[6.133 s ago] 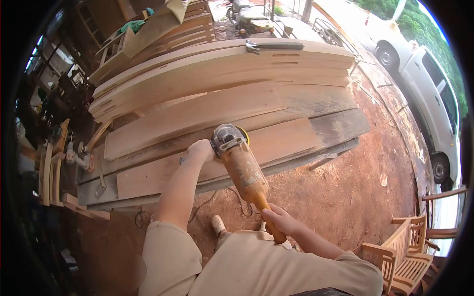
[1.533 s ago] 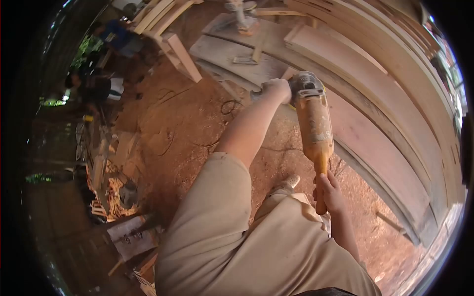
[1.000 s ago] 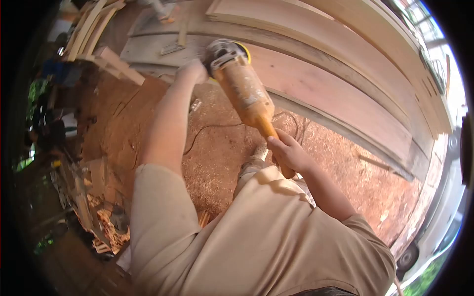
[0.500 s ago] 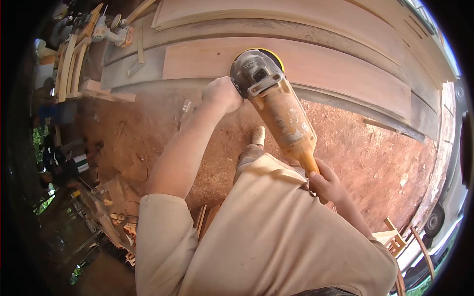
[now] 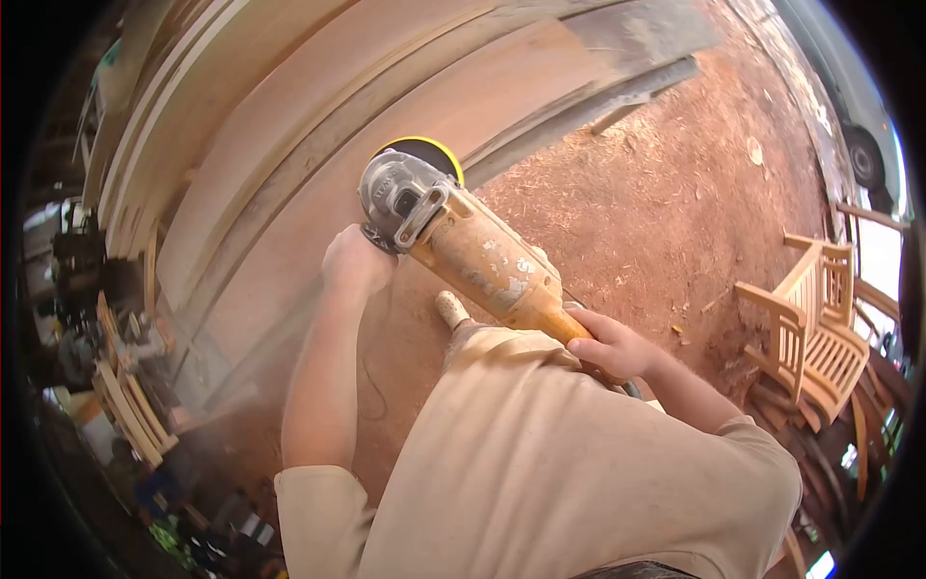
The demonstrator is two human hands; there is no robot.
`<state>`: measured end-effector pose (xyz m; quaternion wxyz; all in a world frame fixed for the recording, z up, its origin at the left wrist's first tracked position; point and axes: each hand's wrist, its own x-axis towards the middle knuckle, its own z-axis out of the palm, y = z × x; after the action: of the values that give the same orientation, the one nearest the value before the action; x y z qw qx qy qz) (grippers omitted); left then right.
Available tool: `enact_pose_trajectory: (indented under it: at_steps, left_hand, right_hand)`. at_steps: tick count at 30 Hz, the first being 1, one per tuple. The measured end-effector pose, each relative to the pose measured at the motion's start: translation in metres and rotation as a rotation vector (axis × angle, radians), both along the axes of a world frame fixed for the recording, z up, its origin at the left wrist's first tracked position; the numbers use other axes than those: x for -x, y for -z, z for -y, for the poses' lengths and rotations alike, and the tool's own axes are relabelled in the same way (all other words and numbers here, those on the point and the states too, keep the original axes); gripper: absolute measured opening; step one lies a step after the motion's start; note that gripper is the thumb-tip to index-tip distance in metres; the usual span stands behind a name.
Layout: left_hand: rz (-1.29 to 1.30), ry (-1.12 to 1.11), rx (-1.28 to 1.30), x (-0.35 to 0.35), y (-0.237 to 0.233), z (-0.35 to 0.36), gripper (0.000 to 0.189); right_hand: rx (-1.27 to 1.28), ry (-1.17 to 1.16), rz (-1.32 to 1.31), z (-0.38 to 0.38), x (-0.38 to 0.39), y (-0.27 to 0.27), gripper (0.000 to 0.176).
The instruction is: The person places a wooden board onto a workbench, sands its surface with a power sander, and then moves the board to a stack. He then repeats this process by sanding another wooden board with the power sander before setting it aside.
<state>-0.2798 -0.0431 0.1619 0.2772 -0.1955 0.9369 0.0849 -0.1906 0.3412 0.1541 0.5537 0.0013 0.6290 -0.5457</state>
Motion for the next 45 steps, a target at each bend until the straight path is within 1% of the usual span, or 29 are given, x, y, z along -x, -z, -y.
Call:
enact_pose_trajectory:
  at_steps: [3,4,5,6,7,8,9,11,12,13,14,16,17,18,19,22,23,24,26,28,30,32,34,35,36,37,39,41,45]
  left_hand:
    - [0.024,0.123,0.0,0.045,-0.004,-0.037,0.028]
    - [0.001,0.15,0.025,0.055,-0.003,-0.046,0.026]
    - [-0.031,0.197,0.03,0.068,0.0,-0.055,0.025]
    - [-0.036,0.291,-0.025,0.069,0.004,-0.042,0.025]
    - [-0.048,0.29,-0.031,0.078,0.003,-0.051,0.029]
    - [-0.058,0.372,-0.046,0.085,0.007,-0.049,0.032]
    - [-0.089,0.42,-0.064,0.088,0.011,-0.046,0.028]
    - [-0.138,0.473,-0.066,0.097,0.019,-0.048,0.026]
    - [-0.179,0.563,-0.103,0.101,0.02,-0.053,0.025]
    - [-0.192,0.627,-0.11,0.116,0.008,-0.065,0.025]
    - [-0.137,0.636,-0.021,0.131,0.009,-0.074,0.024]
    - [-0.173,0.567,-0.017,0.146,0.003,-0.094,0.021]
    - [-0.196,0.623,-0.006,0.161,0.015,-0.099,0.021]
    - [-0.14,0.627,0.071,0.173,0.011,-0.111,0.023]
    - [-0.133,0.616,0.087,0.179,0.01,-0.118,0.024]
    - [-0.097,0.625,0.094,0.204,0.012,-0.143,0.027]
    - [-0.099,0.611,0.087,0.206,0.001,-0.154,0.029]
    - [-0.098,0.595,0.082,0.207,-0.009,-0.161,0.031]
    - [-0.067,0.641,0.113,0.228,0.002,-0.164,0.043]
    - [-0.102,0.604,0.1,0.232,-0.003,-0.169,0.043]
    - [-0.131,0.579,0.077,0.23,-0.009,-0.176,0.044]
    - [-0.087,0.529,0.045,0.229,-0.019,-0.179,0.042]
    - [-0.098,0.601,0.05,0.222,-0.019,-0.179,0.04]
    - [-0.087,0.693,0.06,0.227,-0.007,-0.174,0.039]
    - [-0.132,0.654,0.016,0.221,-0.004,-0.17,0.04]
    - [-0.124,0.598,0.004,0.208,-0.018,-0.17,0.039]
    - [-0.111,0.571,-0.031,0.196,-0.017,-0.158,0.038]
    - [-0.121,0.536,-0.05,0.182,-0.019,-0.145,0.037]
    - [-0.1,0.467,-0.086,0.147,-0.015,-0.104,0.037]
  right_hand:
    - [0.043,0.101,-0.075,-0.02,-0.005,0.003,0.057]
    - [0.034,0.139,0.091,-0.022,0.001,-0.012,0.059]
    - [-0.011,0.144,0.055,-0.023,0.003,-0.018,0.06]
    - [-0.079,0.16,0.028,-0.007,-0.009,-0.027,0.061]
    - [-0.063,0.183,-0.043,-0.008,-0.021,-0.016,0.062]
    - [-0.094,0.221,-0.088,-0.004,-0.03,-0.015,0.063]
    - [-0.071,0.25,-0.084,0.003,-0.04,-0.013,0.063]
    - [-0.082,0.313,-0.091,0.014,-0.052,-0.025,0.06]
    - [-0.07,0.322,-0.108,0.014,-0.059,-0.026,0.06]
    - [-0.074,0.373,-0.088,0.0,-0.05,-0.035,0.059]
    - [-0.084,0.394,-0.079,0.001,-0.041,-0.033,0.057]
    - [-0.123,0.434,-0.043,-0.004,-0.031,-0.034,0.056]
    - [-0.103,0.478,-0.074,-0.006,-0.03,-0.024,0.055]
    - [-0.092,0.53,-0.101,-0.007,-0.03,-0.016,0.054]
    - [-0.07,0.494,-0.102,-0.009,-0.026,-0.015,0.054]
    - [-0.017,0.645,-0.113,-0.016,-0.02,-0.013,0.051]
    - [-0.007,0.621,-0.114,-0.019,-0.017,-0.012,0.051]
    - [0.021,0.663,-0.126,-0.021,-0.013,-0.011,0.051]
    - [0.041,0.72,-0.123,-0.018,-0.004,-0.02,0.049]
    - [0.063,0.731,-0.131,-0.013,-0.001,-0.016,0.048]
    - [0.073,0.753,-0.132,-0.01,-0.001,-0.014,0.048]
    - [0.067,0.8,-0.108,-0.002,0.0,-0.016,0.045]
    - [0.073,0.776,-0.118,0.003,-0.009,-0.015,0.043]
    - [0.058,0.779,-0.113,0.006,-0.013,-0.014,0.041]
    - [0.037,0.792,-0.087,0.01,-0.016,-0.017,0.04]
    - [0.047,0.785,-0.092,0.012,-0.021,-0.012,0.04]
    - [0.055,0.753,-0.121,0.019,-0.027,-0.013,0.037]
    - [0.058,0.739,-0.084,0.023,-0.034,-0.013,0.031]
    - [0.052,0.657,-0.08,0.036,-0.051,-0.007,0.027]
